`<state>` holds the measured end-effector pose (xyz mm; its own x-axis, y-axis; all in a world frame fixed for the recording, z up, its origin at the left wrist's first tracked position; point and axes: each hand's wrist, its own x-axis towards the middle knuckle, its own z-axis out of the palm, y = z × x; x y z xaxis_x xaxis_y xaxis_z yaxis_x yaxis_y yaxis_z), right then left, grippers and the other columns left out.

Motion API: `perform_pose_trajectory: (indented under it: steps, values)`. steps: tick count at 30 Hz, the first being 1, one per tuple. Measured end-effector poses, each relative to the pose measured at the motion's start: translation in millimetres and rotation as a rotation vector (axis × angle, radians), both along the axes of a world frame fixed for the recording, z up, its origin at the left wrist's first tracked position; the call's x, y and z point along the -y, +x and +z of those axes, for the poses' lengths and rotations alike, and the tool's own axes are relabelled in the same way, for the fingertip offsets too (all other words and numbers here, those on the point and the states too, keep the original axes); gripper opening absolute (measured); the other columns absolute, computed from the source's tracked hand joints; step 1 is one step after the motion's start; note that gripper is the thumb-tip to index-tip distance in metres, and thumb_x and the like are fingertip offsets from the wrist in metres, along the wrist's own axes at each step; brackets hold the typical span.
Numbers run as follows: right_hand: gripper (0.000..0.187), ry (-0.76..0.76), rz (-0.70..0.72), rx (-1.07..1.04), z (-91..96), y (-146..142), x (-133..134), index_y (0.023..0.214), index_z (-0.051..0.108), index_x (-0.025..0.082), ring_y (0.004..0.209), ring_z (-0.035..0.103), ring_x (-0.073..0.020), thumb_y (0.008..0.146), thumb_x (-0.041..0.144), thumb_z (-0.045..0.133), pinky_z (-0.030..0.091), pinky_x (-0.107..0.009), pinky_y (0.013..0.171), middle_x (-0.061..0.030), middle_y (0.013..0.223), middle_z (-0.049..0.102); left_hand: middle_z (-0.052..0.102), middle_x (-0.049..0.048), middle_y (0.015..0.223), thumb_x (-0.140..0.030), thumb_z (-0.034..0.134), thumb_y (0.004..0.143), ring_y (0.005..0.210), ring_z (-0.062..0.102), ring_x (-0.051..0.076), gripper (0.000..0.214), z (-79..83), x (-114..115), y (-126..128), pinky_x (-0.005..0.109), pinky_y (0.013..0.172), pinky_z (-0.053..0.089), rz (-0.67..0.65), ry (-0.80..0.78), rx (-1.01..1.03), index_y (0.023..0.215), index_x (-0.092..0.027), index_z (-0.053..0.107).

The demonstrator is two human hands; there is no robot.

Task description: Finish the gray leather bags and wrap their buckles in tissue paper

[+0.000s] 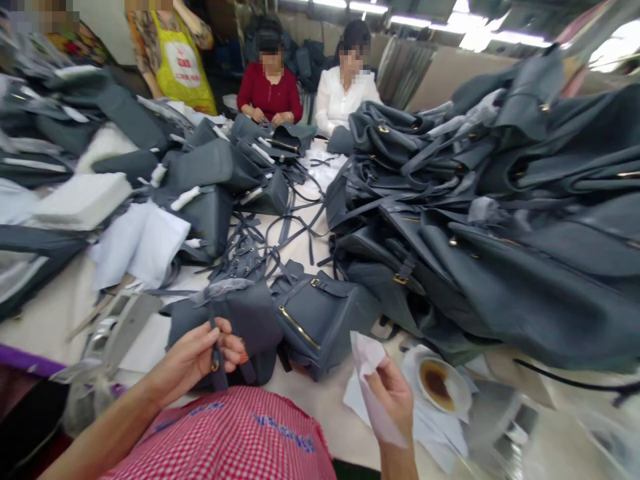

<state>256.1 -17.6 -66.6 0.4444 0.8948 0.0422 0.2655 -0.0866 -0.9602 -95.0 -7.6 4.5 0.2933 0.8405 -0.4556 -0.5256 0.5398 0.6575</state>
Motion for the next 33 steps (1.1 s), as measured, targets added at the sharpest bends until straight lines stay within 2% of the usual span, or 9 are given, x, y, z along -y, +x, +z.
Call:
perform_pose_trajectory:
  steps: [3, 6, 8, 16, 19, 22, 27, 30, 33]
  values:
    - [0.007, 0.271, 0.473, 0.382, 37.7, -76.1, -12.5, 0.078, 0.066, 0.023, 0.093, 0.066, -0.0221, 0.084, 0.028, 0.065, 0.050, -0.035, 0.083, -0.0070, 0.101, 0.071, 0.067, 0.0167, 0.113, -0.038, 0.067, 0.084, 0.098, 0.066, 0.027, 0.027, 4.7, 3.5, -2.8, 0.039, 0.085, 0.050, 0.016, 0.027, 0.014, 0.076, -0.013, 0.060]
    - [0.012, 0.562, 0.627, 0.673, 65.0, -144.4, -25.0, 0.078, 0.064, 0.022, 0.089, 0.065, -0.0186, 0.088, 0.016, 0.058, 0.046, -0.032, 0.082, -0.0058, 0.095, 0.072, 0.060, 0.0160, 0.128, -0.044, 0.069, 0.081, 0.114, 0.058, 0.028, 0.032, 7.5, 9.7, -9.3, 0.038, 0.096, 0.044, -0.022, 0.108, -0.016, 0.079, -0.012, 0.070]
    - [0.017, 0.642, 0.679, 0.761, 70.5, -174.4, -30.0, 0.077, 0.062, 0.020, 0.087, 0.064, -0.0188, 0.089, 0.013, 0.053, 0.045, -0.032, 0.081, -0.0070, 0.093, 0.072, 0.063, 0.0137, 0.123, -0.048, 0.068, 0.080, 0.105, 0.060, 0.025, 0.037, 7.1, 14.8, -12.0, 0.035, 0.091, 0.043, -0.060, 0.144, -0.068, 0.092, -0.013, 0.074]
    - [0.016, 0.631, 0.724, 0.843, 57.7, -186.6, -30.7, 0.090, 0.066, 0.020, 0.089, 0.063, -0.0206, 0.092, 0.020, 0.050, 0.045, -0.033, 0.081, -0.0088, 0.099, 0.071, 0.067, 0.0030, 0.077, -0.047, 0.064, 0.080, 0.068, 0.050, 0.013, 0.039, -7.7, 20.1, -9.0, 0.024, 0.067, 0.036, 0.091, 0.195, -0.286, 0.096, -0.013, 0.076]
    - [0.019, 0.497, 0.541, 0.697, 61.4, -173.3, -30.8, 0.099, 0.066, 0.019, 0.105, 0.060, -0.0267, 0.087, 0.033, 0.059, 0.044, -0.040, 0.090, -0.0144, 0.116, 0.065, 0.065, 0.0021, 0.074, -0.045, 0.063, 0.079, 0.064, 0.046, 0.012, 0.038, -8.6, 19.6, -10.6, 0.023, 0.062, 0.033, 0.134, 0.161, -0.339, 0.095, -0.013, 0.077]
    - [0.045, 0.090, 0.369, 0.327, 68.9, -159.3, -31.3, 0.106, 0.060, 0.018, 0.098, 0.063, -0.0288, 0.076, 0.051, 0.067, 0.050, -0.040, 0.083, -0.0139, 0.105, 0.068, 0.064, 0.0030, 0.075, -0.044, 0.062, 0.080, 0.066, 0.046, 0.012, 0.037, -7.4, 19.4, -13.0, 0.023, 0.062, 0.033, 0.131, 0.163, -0.321, 0.094, -0.013, 0.077]
    - [0.048, -0.546, 0.610, -0.302, 78.8, -158.5, -28.5, 0.096, 0.063, 0.020, 0.067, 0.067, -0.0240, 0.066, 0.056, 0.074, 0.051, -0.031, 0.056, -0.0041, 0.077, 0.073, 0.059, 0.0002, 0.068, -0.042, 0.058, 0.082, 0.059, 0.042, 0.011, 0.035, -3.0, 22.3, -17.0, 0.023, 0.059, 0.033, 0.103, 0.152, -0.261, 0.092, -0.012, 0.073]
    - [0.047, -0.588, 0.625, -0.379, 78.3, -169.5, -29.1, 0.091, 0.066, 0.020, 0.060, 0.066, -0.0225, 0.060, 0.053, 0.080, 0.052, -0.030, 0.053, -0.0019, 0.071, 0.073, 0.054, -0.0014, 0.070, -0.032, 0.055, 0.082, 0.064, 0.046, 0.012, 0.020, 3.0, 26.9, -21.8, 0.023, 0.063, 0.037, 0.121, 0.241, -0.394, 0.085, -0.015, 0.066]
    - [0.045, -0.477, 0.609, -0.301, 72.8, -178.6, -32.4, 0.086, 0.068, 0.020, 0.060, 0.066, -0.0215, 0.060, 0.055, 0.079, 0.053, -0.030, 0.056, -0.0009, 0.070, 0.072, 0.054, 0.0009, 0.082, -0.022, 0.055, 0.078, 0.078, 0.052, 0.014, 0.010, 12.7, 31.3, -27.3, 0.024, 0.073, 0.040, 0.167, 0.418, -0.753, 0.071, -0.017, 0.059]
